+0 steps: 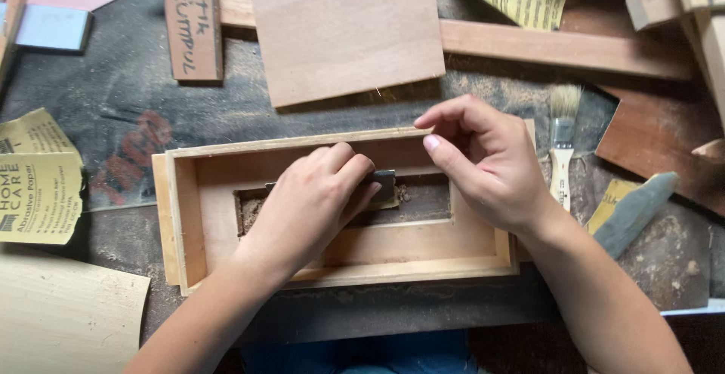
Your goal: The person sands the interior surfaces of a rectangular wooden box using a sanding block, then brushes away the dust with a small brush. The person repeats sanding and brushing on different interior sections of the box.
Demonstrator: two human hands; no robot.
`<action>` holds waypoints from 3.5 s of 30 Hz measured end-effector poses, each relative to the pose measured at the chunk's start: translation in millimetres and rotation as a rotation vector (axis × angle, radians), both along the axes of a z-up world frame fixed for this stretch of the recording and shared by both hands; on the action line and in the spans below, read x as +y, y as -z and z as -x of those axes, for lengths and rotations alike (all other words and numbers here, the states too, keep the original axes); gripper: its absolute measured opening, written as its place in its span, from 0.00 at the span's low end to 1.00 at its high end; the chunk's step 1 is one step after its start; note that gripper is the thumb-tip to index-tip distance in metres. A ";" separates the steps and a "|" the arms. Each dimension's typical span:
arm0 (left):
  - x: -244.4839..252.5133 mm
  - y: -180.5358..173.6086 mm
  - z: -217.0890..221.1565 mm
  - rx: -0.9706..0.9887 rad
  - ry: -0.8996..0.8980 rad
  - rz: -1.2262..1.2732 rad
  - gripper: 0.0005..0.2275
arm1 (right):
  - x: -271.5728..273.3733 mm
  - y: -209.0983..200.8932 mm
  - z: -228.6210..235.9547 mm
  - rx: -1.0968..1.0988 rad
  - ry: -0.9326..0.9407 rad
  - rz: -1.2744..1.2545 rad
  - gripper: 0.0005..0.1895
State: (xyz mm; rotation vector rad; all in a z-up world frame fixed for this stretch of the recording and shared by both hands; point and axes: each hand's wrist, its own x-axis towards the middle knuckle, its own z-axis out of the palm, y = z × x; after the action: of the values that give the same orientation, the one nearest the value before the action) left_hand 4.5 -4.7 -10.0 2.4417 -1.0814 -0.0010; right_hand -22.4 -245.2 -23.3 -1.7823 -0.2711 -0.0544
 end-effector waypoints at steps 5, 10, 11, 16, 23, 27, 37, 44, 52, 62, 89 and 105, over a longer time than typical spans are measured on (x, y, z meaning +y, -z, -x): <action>0.4 1.6 0.4 -0.020 -0.006 0.027 0.11 | -2.1 1.3 0.8 0.008 0.008 0.020 0.07; -4.8 6.1 5.7 -0.079 -0.121 -0.035 0.05 | 0.3 3.9 4.0 -0.035 0.005 -0.063 0.05; -7.0 7.0 5.3 -0.101 -0.131 -0.034 0.04 | 0.3 4.0 3.8 -0.027 0.025 -0.108 0.04; -22.7 16.2 9.2 -0.112 -0.144 0.036 0.06 | -2.8 12.7 5.5 -0.044 0.034 -0.167 0.04; -49.5 21.5 11.8 -0.146 -0.106 0.029 0.03 | -4.0 13.3 5.2 -0.059 0.034 -0.202 0.04; -36.1 15.5 10.6 -0.121 -0.133 0.002 0.03 | -5.5 14.4 3.0 -0.092 0.036 -0.200 0.04; -64.1 32.3 12.5 -0.155 -0.092 0.092 0.04 | -2.1 12.1 5.2 -0.065 0.034 -0.263 0.04; -55.9 25.3 12.1 -0.114 -0.130 0.036 0.01 | -9.9 21.4 7.2 -0.101 0.027 -0.177 0.03; -50.3 22.8 14.3 -0.131 -0.134 0.054 0.03 | -6.9 15.1 4.6 -0.072 0.036 -0.223 0.04; -66.6 29.8 14.5 -0.140 -0.098 0.169 0.03 | -1.6 14.7 6.9 -0.029 0.071 -0.243 0.04; -53.2 38.4 6.2 -0.140 -0.132 0.084 0.03 | -10.9 24.9 9.0 -0.066 0.077 -0.148 0.03; -58.7 35.3 7.9 -0.172 -0.133 0.057 0.02 | -10.6 24.0 8.3 -0.063 0.044 -0.172 0.02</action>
State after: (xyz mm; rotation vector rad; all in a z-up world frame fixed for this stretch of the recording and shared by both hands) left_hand -3.4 -63.5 -45.3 2.4927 -0.9731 0.2833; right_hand -30.7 -255.8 -47.2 -1.6176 -0.2647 -0.1606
